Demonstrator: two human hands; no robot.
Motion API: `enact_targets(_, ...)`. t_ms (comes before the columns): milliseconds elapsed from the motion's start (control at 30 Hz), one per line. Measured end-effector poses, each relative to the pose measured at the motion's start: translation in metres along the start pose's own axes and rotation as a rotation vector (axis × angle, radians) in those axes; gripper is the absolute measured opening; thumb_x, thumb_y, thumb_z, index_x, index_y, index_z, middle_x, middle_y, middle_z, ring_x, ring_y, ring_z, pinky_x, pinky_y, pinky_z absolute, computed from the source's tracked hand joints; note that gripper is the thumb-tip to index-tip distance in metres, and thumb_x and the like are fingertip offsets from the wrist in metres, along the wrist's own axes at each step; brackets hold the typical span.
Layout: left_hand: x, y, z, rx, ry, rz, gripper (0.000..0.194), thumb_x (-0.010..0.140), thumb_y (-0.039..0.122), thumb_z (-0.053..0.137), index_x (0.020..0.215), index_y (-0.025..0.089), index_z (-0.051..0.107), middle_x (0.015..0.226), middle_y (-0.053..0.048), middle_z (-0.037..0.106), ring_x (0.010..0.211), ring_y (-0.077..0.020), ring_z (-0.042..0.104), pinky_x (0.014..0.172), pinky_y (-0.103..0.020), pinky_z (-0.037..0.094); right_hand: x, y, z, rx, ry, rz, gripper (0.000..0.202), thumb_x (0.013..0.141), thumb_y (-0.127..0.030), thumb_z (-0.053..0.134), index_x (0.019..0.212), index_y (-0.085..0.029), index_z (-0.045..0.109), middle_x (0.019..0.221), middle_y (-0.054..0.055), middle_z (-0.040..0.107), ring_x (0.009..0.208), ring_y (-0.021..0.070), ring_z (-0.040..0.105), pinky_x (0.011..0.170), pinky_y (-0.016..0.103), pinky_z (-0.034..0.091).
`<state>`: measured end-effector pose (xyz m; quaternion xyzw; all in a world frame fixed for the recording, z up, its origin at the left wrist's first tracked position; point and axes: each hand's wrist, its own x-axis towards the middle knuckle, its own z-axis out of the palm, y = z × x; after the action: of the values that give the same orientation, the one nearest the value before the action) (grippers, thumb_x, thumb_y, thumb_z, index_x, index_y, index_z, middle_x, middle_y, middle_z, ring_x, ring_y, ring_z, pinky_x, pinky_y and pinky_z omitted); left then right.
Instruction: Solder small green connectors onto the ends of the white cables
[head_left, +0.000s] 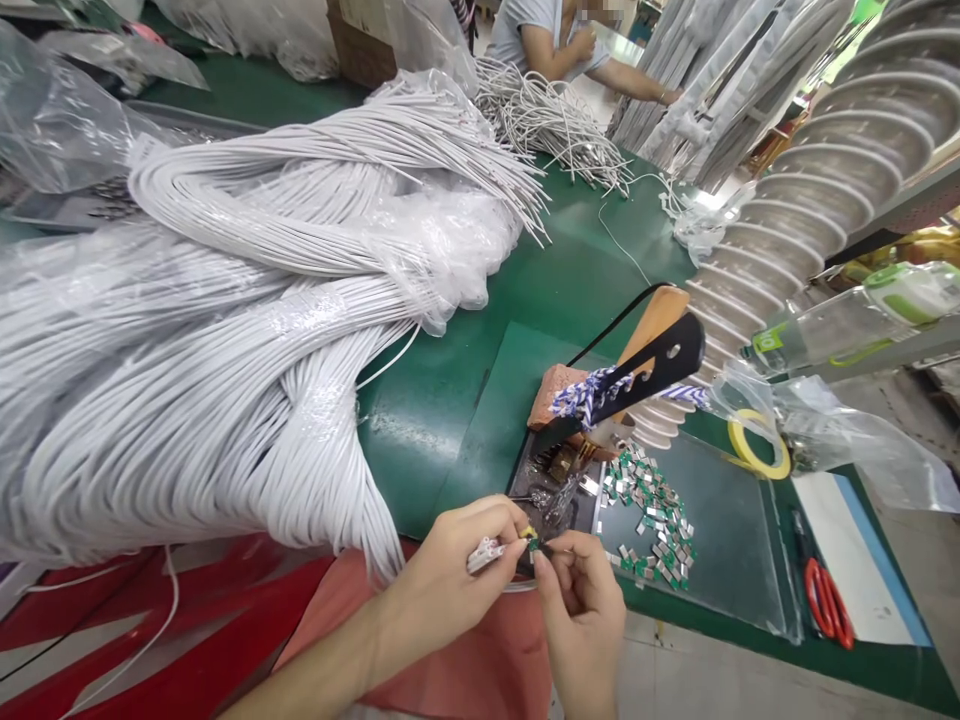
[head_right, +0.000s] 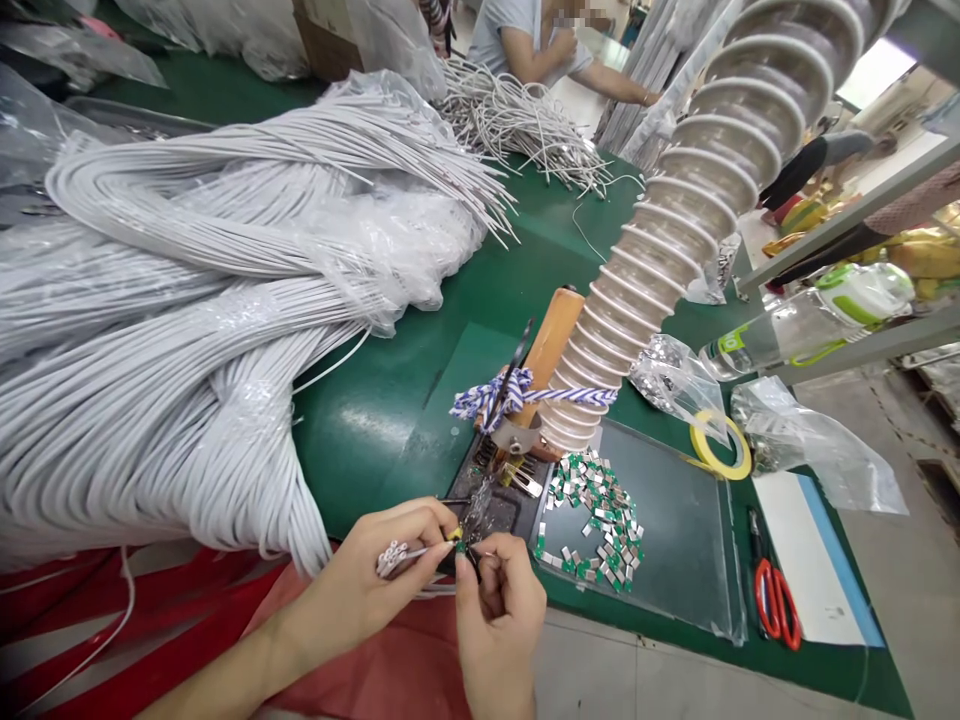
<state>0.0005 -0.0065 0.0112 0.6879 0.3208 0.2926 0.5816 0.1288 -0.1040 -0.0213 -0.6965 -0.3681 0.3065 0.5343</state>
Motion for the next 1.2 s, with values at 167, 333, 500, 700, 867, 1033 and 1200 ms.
enact_targets(167,0.000,-0.004,0.001,-0.058,-0.015,0.000,0.020,0.090,0.012,0.050,0.071,0.015,0.057,0.083,-0.004,0.061,0.079,-0.0154,0.060,0.074,-0.023,0.046,0.009,-0.006,-0.004,-0.101,-0.068,0.009,0.013,0.089,-0.030,0.060,0.084,-0.019,0.064,0.066,-0.003,0.051,0.053,0.0096,0.043,0.051,0.020,0.037)
enact_targets(333,0.000,-0.004,-0.004,-0.039,-0.085,-0.048,0.024,0.091,0.019,0.050,0.072,0.015,0.062,0.092,-0.006,0.058,0.081,-0.0167,0.059,0.075,-0.024,0.046,0.015,-0.015,-0.007,-0.052,-0.107,-0.037,0.016,0.088,-0.030,0.061,0.080,-0.018,0.067,0.071,0.000,0.059,0.052,0.0096,0.043,0.047,0.021,0.035)
enact_targets(500,-0.003,-0.006,-0.003,0.018,-0.118,-0.045,0.028,0.094,0.021,0.044,0.069,0.015,0.056,0.093,-0.004,0.052,0.077,-0.0149,0.054,0.071,-0.023,0.044,0.014,-0.011,-0.013,0.017,-0.175,0.022,0.010,0.089,-0.027,0.061,0.095,-0.021,0.066,0.072,-0.003,0.051,0.052,0.0090,0.038,0.049,0.021,0.034)
enact_targets(700,0.000,-0.006,-0.003,0.029,-0.131,-0.050,0.029,0.093,0.021,0.044,0.065,0.016,0.049,0.086,-0.002,0.049,0.072,-0.0139,0.051,0.067,-0.022,0.042,0.017,-0.014,-0.015,-0.105,-0.234,-0.154,0.009,0.091,-0.021,0.058,0.092,-0.023,0.066,0.075,-0.002,0.052,0.055,0.0088,0.043,0.052,0.020,0.037)
enact_targets(867,0.002,-0.004,-0.004,0.030,-0.139,-0.060,0.029,0.092,0.020,0.045,0.064,0.016,0.049,0.085,-0.002,0.048,0.071,-0.0136,0.051,0.067,-0.023,0.041,0.016,-0.015,-0.016,-0.140,-0.243,-0.192,0.013,0.090,-0.019,0.059,0.099,-0.022,0.068,0.067,-0.005,0.046,0.050,0.0084,0.039,0.049,0.020,0.036)
enact_targets(1033,0.001,-0.007,-0.003,0.044,-0.143,-0.047,0.028,0.093,0.020,0.045,0.066,0.015,0.053,0.086,-0.002,0.050,0.071,-0.0137,0.052,0.066,-0.022,0.042,0.017,-0.012,-0.017,-0.122,-0.278,-0.170,0.013,0.086,-0.018,0.063,0.098,-0.021,0.068,0.066,-0.006,0.043,0.049,0.0084,0.039,0.048,0.021,0.036)
enact_targets(1200,0.004,-0.004,-0.009,0.017,-0.193,-0.101,0.024,0.091,0.019,0.051,0.070,0.014,0.061,0.096,-0.003,0.053,0.078,-0.0137,0.058,0.074,-0.022,0.046,0.016,-0.011,-0.015,-0.119,-0.260,-0.172,0.013,0.089,-0.018,0.059,0.098,-0.022,0.067,0.065,-0.007,0.038,0.049,0.0083,0.037,0.049,0.021,0.033)
